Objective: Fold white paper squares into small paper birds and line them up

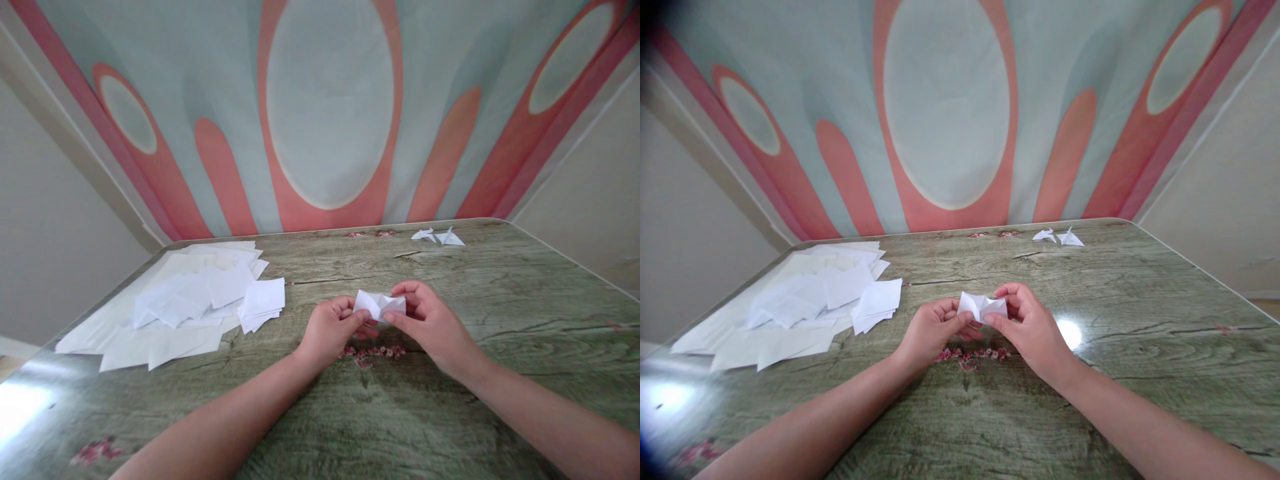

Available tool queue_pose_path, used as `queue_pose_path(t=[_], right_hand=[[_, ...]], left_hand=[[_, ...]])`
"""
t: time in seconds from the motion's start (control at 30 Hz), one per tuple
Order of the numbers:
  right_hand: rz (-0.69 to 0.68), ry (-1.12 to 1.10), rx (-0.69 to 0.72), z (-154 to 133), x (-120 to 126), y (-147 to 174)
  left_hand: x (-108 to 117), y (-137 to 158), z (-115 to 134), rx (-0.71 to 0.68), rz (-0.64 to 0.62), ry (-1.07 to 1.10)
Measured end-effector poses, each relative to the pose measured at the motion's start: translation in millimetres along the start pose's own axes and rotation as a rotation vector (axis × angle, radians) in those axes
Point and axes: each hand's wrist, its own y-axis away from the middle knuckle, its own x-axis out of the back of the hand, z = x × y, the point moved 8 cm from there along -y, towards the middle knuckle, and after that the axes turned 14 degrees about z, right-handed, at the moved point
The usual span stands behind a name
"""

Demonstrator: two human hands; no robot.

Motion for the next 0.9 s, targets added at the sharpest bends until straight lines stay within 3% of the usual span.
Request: queue_pose_path(t=[0.17,0.47,0.67,0.9], right_hand=[[-0.129,-0.090,-0.126,12.2,-12.3,1.0],[-0.053,0.038,-0.085,8.3,-3.9,-1.1],[-0.026,0.160,-0.018,3.1,-1.1,1.1],[0.041,0.310,0.244,-21.6,1.2,7.8]], left_hand=[[4.5,-2.3,0.4,0.011,0.054,0.088],[-0.3,2.4,7.7,-0.010,0.053,0.065],[-1.6,5.4,8.1,-0.031,0.052,0.010],[-4.4,2.9,1.8,-0.048,0.017,0.041]])
